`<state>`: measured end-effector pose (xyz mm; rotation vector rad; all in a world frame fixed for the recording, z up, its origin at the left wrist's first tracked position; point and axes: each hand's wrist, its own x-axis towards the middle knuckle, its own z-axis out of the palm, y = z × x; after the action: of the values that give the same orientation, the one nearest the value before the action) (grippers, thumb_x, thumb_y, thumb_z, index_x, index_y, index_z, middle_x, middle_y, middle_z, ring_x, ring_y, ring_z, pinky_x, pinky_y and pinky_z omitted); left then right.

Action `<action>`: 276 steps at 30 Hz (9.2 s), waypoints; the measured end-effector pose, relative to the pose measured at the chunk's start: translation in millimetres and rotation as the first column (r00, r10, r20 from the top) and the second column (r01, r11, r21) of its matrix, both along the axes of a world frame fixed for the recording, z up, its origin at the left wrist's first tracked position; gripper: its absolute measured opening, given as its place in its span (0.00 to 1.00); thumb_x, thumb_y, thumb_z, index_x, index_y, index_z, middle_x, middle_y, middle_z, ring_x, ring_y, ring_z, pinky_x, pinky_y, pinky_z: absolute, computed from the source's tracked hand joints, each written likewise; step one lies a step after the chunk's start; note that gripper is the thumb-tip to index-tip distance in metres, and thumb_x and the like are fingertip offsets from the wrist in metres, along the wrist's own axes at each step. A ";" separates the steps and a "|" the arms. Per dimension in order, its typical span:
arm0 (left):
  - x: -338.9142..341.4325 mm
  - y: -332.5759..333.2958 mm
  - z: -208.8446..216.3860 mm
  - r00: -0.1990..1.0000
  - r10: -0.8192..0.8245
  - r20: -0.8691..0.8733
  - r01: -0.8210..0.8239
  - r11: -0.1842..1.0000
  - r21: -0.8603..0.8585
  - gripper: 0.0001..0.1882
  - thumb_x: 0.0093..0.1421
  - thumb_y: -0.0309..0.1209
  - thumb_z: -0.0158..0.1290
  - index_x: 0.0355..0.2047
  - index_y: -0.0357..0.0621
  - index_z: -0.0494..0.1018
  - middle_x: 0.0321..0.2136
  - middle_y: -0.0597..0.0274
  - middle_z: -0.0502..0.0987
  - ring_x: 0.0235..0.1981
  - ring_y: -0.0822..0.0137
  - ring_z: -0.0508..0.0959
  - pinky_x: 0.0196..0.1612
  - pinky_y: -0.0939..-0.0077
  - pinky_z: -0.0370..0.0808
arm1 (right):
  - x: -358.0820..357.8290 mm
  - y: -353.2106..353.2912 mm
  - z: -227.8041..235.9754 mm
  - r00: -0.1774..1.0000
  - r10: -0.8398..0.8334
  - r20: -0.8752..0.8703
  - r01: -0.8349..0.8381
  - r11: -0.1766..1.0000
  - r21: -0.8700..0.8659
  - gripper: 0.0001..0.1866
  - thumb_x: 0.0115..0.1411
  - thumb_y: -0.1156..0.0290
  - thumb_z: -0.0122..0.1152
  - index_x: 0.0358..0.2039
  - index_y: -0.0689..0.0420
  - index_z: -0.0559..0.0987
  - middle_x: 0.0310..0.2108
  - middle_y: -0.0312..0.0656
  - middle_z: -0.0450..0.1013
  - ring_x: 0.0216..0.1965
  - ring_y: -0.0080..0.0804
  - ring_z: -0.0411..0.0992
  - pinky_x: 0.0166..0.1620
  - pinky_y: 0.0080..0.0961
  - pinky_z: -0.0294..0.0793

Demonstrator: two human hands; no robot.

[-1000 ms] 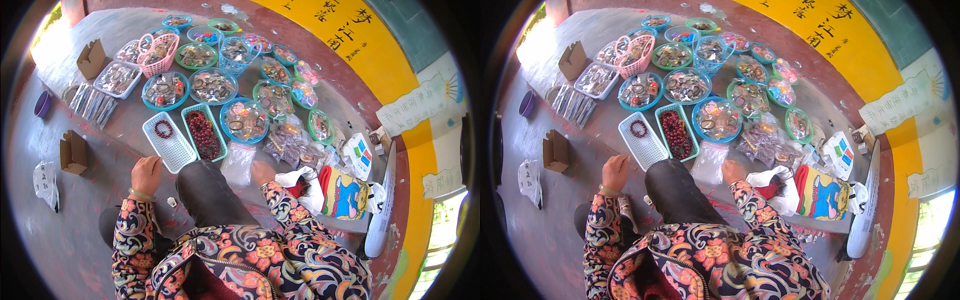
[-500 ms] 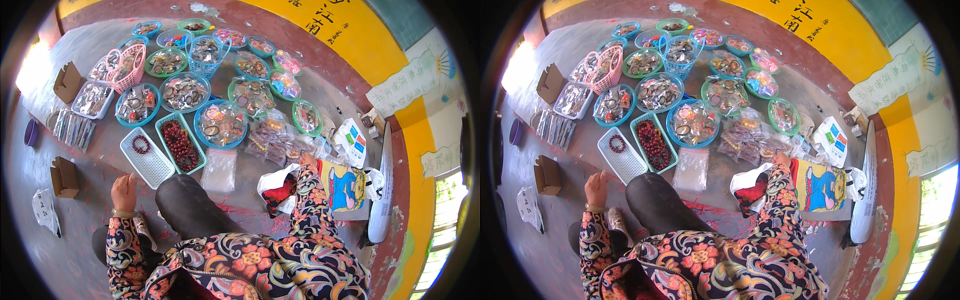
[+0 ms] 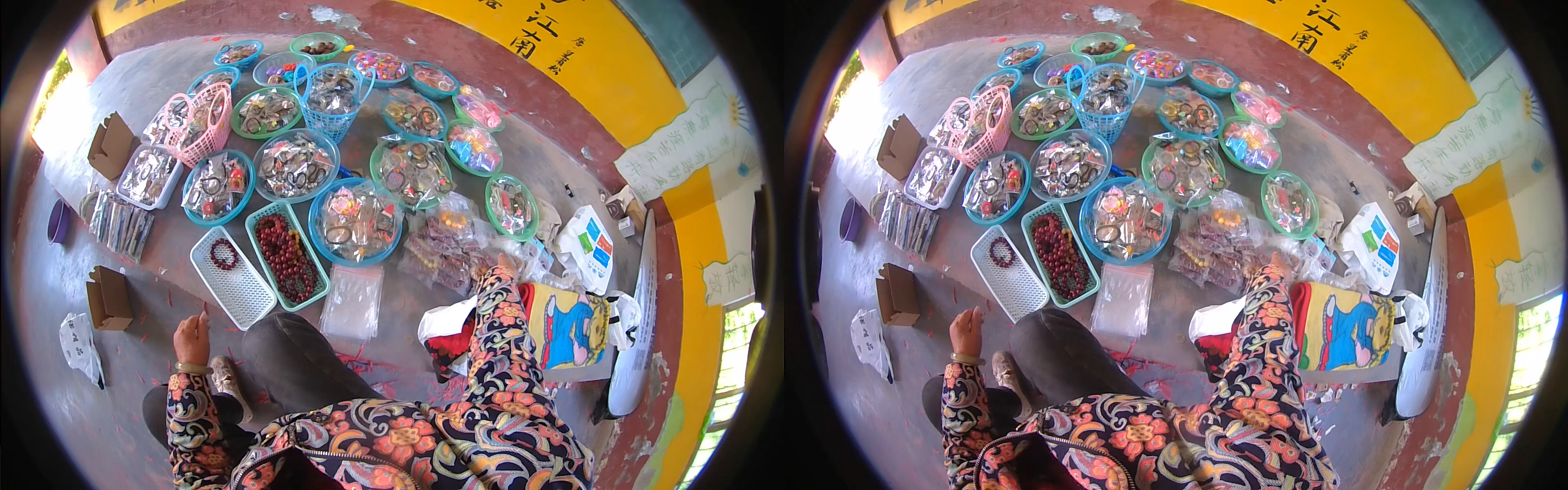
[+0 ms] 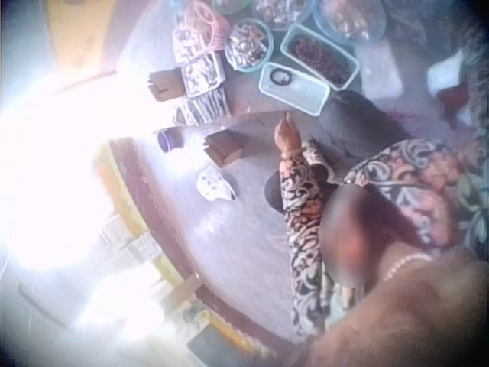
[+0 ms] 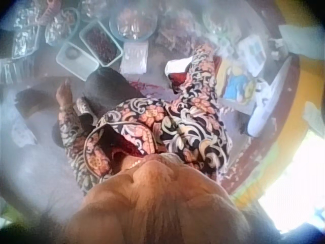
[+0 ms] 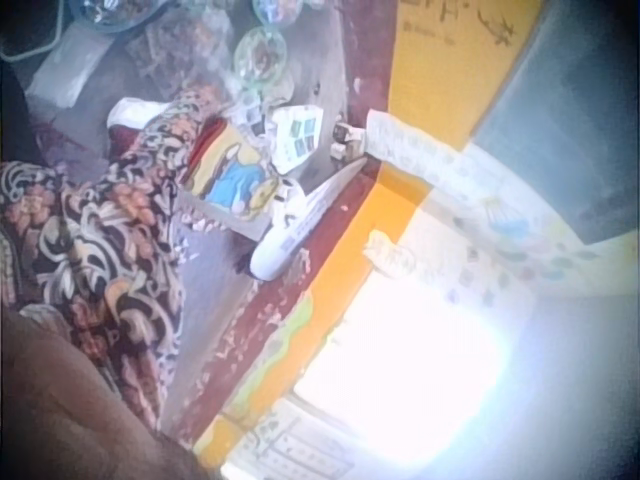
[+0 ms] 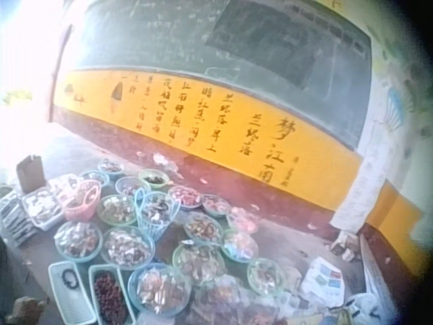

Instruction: The person sits on the floor and packs small beaded bracelets into clear plastic bags. They pick up bracelets from a white basket, place them into bags, and set the filled bags aside. The workspace includes multiple baskets of beads and packaged items.

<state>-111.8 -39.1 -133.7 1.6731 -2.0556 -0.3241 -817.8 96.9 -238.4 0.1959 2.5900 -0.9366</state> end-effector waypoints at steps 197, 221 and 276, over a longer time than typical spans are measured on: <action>10.9 -1.6 38.5 0.488 0.240 -0.839 0.278 0.869 0.410 0.12 0.58 0.35 0.48 0.35 0.38 0.72 0.29 0.65 0.76 0.31 0.77 0.75 0.31 0.84 0.70 | 371.5 18.2 -62.1 0.852 0.020 0.524 0.306 0.792 -0.528 0.20 0.54 0.82 0.41 0.49 0.64 0.59 0.43 0.51 0.65 0.35 0.43 0.73 0.36 0.30 0.78; 13.3 1.6 44.5 0.527 0.238 -0.816 0.254 0.872 0.418 0.13 0.58 0.34 0.48 0.33 0.35 0.72 0.27 0.65 0.75 0.27 0.78 0.72 0.27 0.85 0.69 | 387.8 -12.9 -24.0 -0.322 0.860 -0.395 -0.839 -0.066 0.540 0.24 0.54 0.63 0.51 0.52 0.56 0.64 0.52 0.51 0.61 0.53 0.46 0.61 0.49 0.43 0.62; 1.5 2.3 42.8 0.634 0.129 -0.762 0.281 0.880 0.383 0.12 0.58 0.32 0.47 0.35 0.33 0.71 0.28 0.61 0.76 0.30 0.74 0.76 0.30 0.82 0.73 | 347.2 -112.6 -0.6 0.049 0.999 -0.023 -0.868 0.054 0.494 0.24 0.44 0.59 0.64 0.42 0.50 0.70 0.40 0.44 0.67 0.46 0.43 0.64 0.46 0.39 0.65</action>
<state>-110.3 -36.8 -91.0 1.2937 -1.4137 -1.4177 -470.6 -15.6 -239.0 -1.6779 2.2330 0.1195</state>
